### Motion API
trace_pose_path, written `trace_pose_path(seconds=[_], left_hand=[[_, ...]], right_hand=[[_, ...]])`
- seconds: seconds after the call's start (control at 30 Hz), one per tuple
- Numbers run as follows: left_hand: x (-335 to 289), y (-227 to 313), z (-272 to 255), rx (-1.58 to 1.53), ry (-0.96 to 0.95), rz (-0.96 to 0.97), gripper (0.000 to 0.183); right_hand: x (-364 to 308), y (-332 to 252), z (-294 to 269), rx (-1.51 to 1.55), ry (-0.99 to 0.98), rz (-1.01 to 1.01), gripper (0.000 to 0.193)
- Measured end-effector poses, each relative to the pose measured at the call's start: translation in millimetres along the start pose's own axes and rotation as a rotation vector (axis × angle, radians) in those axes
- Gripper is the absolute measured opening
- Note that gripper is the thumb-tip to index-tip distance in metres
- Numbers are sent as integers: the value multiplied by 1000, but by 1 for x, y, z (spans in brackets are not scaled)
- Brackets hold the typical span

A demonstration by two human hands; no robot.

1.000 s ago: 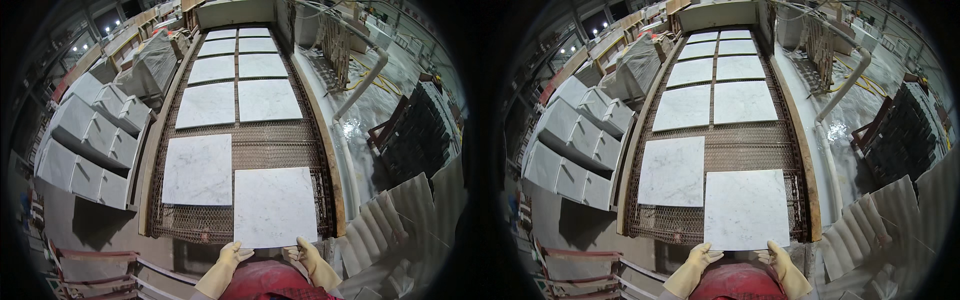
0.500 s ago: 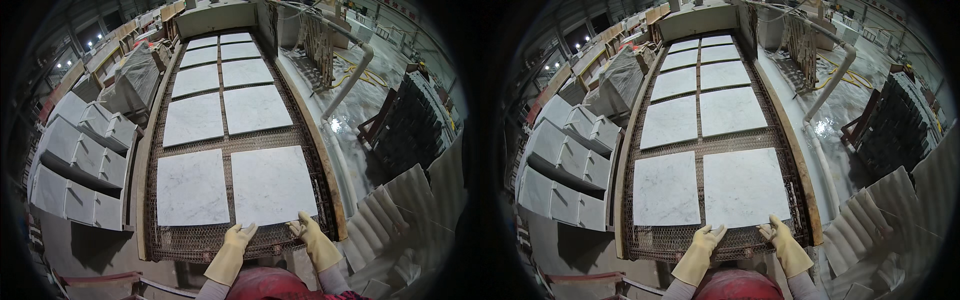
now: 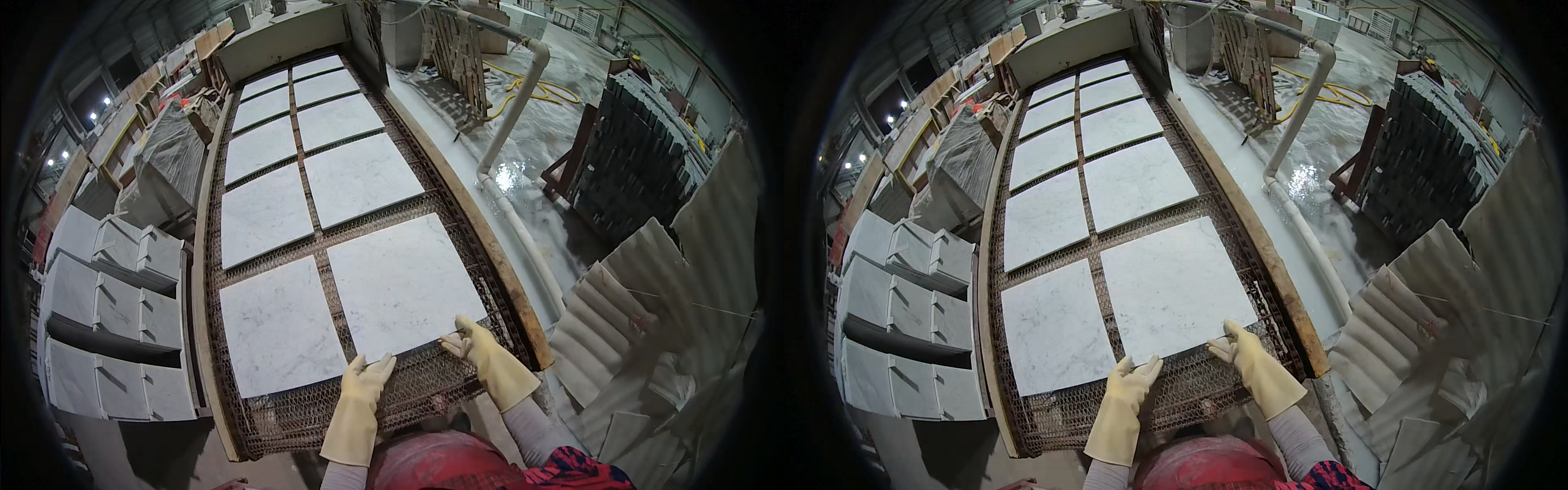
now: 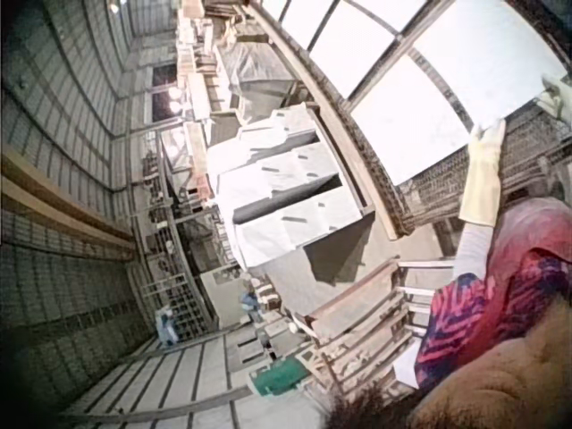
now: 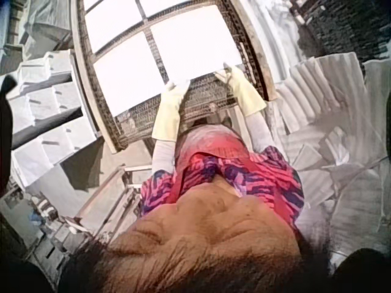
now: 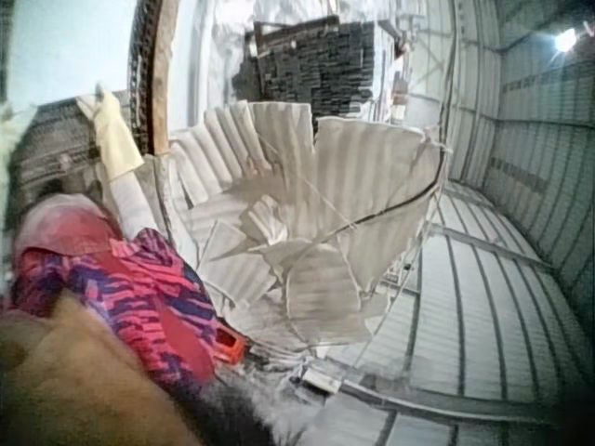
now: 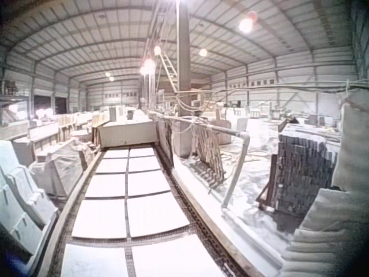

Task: The person repeatedly picks up white square tiles from a stack and places them onto a conveyor belt. The person wears yellow gloves and moves between the stack and the belt in a repetitive loop.

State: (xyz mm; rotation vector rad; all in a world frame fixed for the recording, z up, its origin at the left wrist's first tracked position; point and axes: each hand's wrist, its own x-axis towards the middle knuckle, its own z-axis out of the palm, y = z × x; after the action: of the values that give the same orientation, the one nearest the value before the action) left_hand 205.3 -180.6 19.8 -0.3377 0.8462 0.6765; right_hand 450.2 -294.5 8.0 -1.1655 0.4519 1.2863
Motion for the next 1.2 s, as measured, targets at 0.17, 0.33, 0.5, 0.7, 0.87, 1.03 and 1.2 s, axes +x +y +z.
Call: trace_pose_path(seconds=[0.17, 0.33, 0.5, 0.7, 0.87, 1.03, 1.2], left_hand=[[-11, -11, 11, 261, 26, 97, 48], [-33, -16, -9, 424, -66, 243, 53], [-63, -9, -42, 336, -193, 116, 46], [-96, -36, -124, 313, -489, 174, 58], [-137, -120, -147, 241, -425, 414, 53], [-151, -170, -158, 434, 0, 630, 50], [-200, -193, -119, 922, 340, 1101, 31]], right_hand=[[-5, -1, 6, 58, 33, -42, 33], [-16, 9, 15, 168, 24, -114, 47], [-30, 3, -4, -71, -224, -175, 47], [-125, -4, 5, -683, -144, -526, 52], [-158, 16, -18, -1119, -524, -340, 36], [-194, 64, -61, -1576, -1190, -301, 43], [-229, 132, -104, -1746, -1323, -110, 38]])
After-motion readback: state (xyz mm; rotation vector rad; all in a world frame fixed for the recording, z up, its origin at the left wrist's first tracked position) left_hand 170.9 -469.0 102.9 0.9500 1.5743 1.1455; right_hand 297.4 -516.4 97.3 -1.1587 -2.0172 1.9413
